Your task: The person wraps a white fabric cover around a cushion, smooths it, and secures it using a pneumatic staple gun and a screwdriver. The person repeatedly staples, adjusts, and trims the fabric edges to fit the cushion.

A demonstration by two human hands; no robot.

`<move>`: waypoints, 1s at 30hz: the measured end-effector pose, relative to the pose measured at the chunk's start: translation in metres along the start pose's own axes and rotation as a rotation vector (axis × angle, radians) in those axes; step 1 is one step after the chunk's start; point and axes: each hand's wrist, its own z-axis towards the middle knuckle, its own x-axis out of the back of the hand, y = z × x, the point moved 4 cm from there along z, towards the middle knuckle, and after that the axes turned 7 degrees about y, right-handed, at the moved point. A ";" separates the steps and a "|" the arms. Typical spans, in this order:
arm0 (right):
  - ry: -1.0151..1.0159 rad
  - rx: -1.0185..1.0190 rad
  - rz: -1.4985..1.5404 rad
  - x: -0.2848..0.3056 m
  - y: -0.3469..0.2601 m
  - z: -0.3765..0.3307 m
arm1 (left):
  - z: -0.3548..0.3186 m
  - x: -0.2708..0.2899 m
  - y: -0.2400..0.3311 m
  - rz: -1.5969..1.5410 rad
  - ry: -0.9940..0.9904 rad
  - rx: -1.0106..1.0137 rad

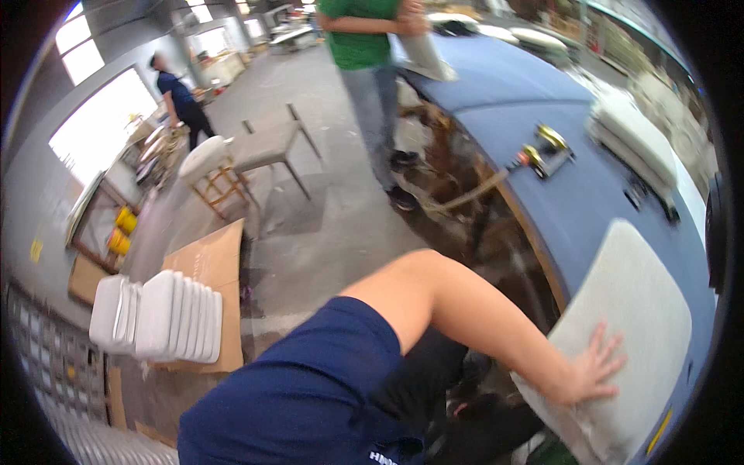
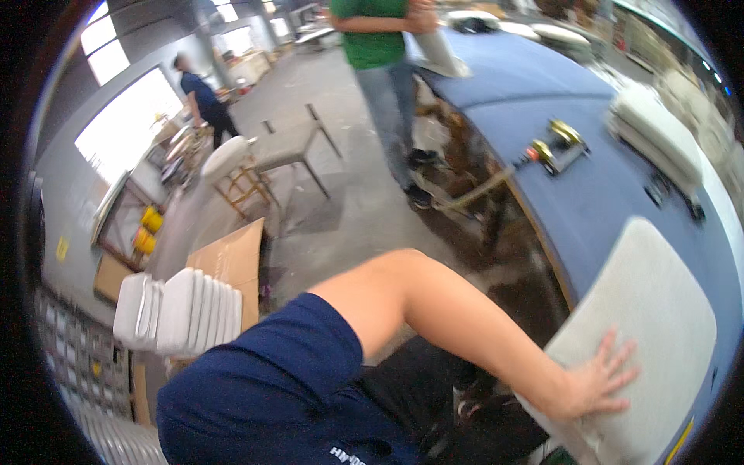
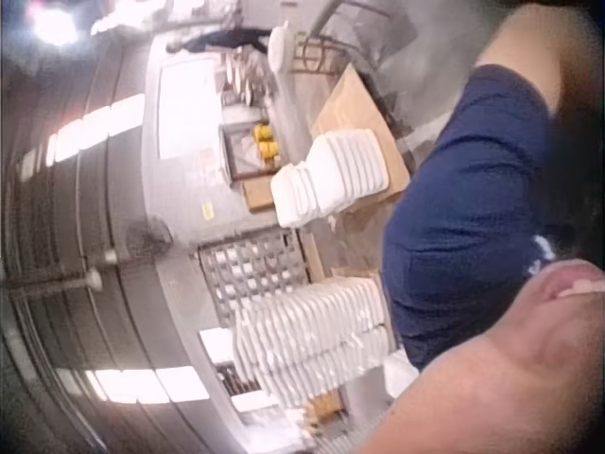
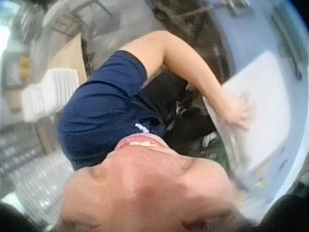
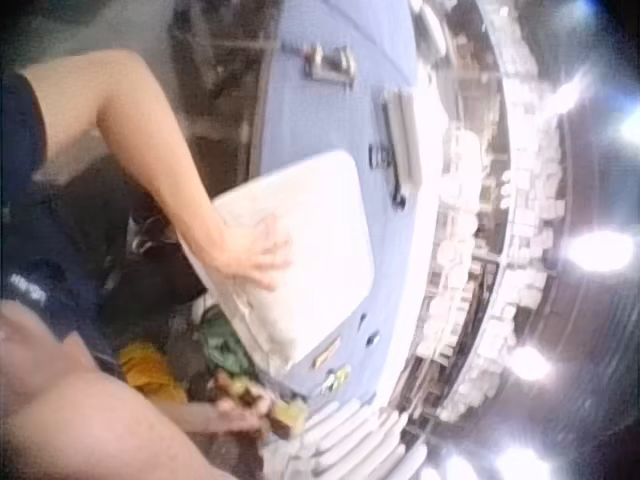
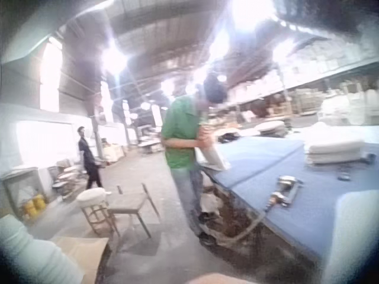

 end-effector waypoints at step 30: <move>-0.413 -0.675 0.521 -0.136 -0.056 -0.119 | -0.017 0.026 -0.002 0.217 -0.035 -0.112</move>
